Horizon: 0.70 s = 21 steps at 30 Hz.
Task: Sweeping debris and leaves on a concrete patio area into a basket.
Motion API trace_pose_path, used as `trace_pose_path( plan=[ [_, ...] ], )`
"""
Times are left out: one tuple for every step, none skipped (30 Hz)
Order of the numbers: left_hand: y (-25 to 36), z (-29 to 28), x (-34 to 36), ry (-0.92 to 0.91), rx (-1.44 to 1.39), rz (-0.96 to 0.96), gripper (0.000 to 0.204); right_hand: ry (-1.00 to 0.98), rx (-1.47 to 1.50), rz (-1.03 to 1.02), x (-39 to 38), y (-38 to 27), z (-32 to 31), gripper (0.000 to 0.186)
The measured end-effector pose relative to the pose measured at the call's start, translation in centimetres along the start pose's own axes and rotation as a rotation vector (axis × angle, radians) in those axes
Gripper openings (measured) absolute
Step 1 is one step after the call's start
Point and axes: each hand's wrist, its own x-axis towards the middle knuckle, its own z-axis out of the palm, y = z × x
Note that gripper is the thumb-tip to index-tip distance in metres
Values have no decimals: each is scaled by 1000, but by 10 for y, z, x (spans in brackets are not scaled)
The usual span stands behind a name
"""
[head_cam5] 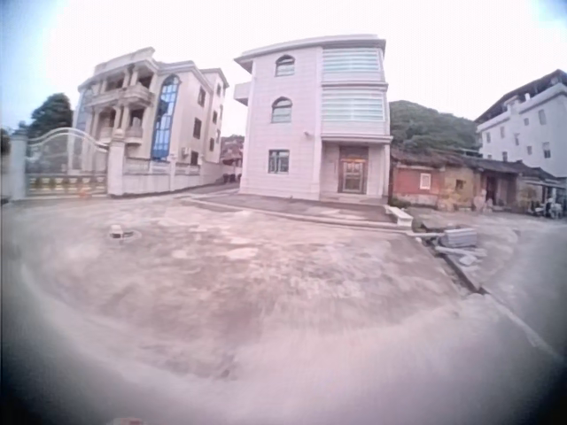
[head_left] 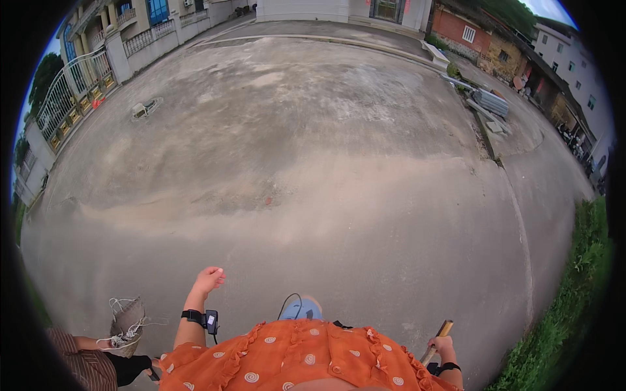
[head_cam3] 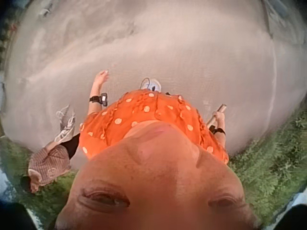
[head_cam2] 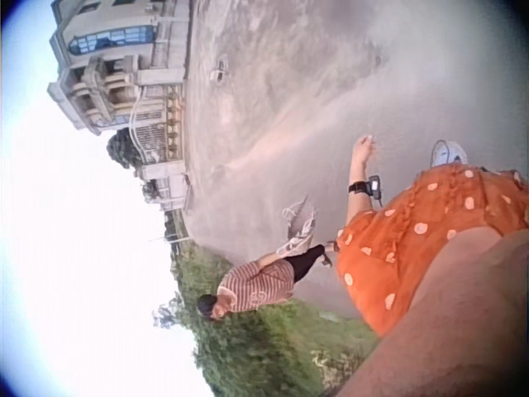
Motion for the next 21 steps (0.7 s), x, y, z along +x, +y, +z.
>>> trace_pose_path(
  plan=[
    [11,6,43,63,-42,-36,33,9,-3,-7,36,-57,-4,23],
    [17,-4,69,124,-72,-93,34,4,-46,-66,53,-93,-17,23],
    [25,-6,106,123,-76,-115,34,-4,-92,-129,71,-135,-23,24],
    [34,7,164,159,-76,-114,34,-2,-110,-123,97,-184,-19,24],
    [52,9,204,198,-70,-114,34,29,-77,-180,105,-234,-17,23],
    [87,30,239,179,-53,-100,34,72,-64,-237,117,-282,-31,22],
    [135,50,281,160,-33,-88,35,115,-87,-281,138,-329,-35,21],
    [164,67,341,100,-32,-16,38,140,-104,-330,156,-377,-33,19],
    [233,99,368,6,11,90,42,147,-57,-372,160,-427,-36,18],
    [313,131,379,-59,25,162,43,147,-6,-415,161,-480,-39,17],
    [350,147,423,-138,69,234,42,143,36,-454,167,-541,-46,13],
    [398,170,452,-176,80,284,40,146,80,-478,171,-592,-51,12],
    [447,191,483,-211,87,341,38,146,86,-496,181,-644,-58,13],
    [486,207,525,-241,96,393,37,147,96,-519,195,-697,-65,16],
    [519,221,566,-272,105,443,36,187,117,-570,204,-754,-70,17],
    [552,232,603,-280,107,428,36,231,133,-620,214,-808,-74,18],
    [589,243,638,-248,160,473,35,232,209,-658,237,-859,-79,20],
    [610,254,667,-221,214,505,33,229,276,-688,255,-902,-86,22],
    [623,259,700,-231,223,497,33,257,280,-704,273,-948,-92,23],
    [620,258,730,-188,134,386,33,283,280,-719,290,-997,-98,23],
    [620,249,759,-157,69,272,32,295,323,-769,297,-1052,-101,22]
  ],
)
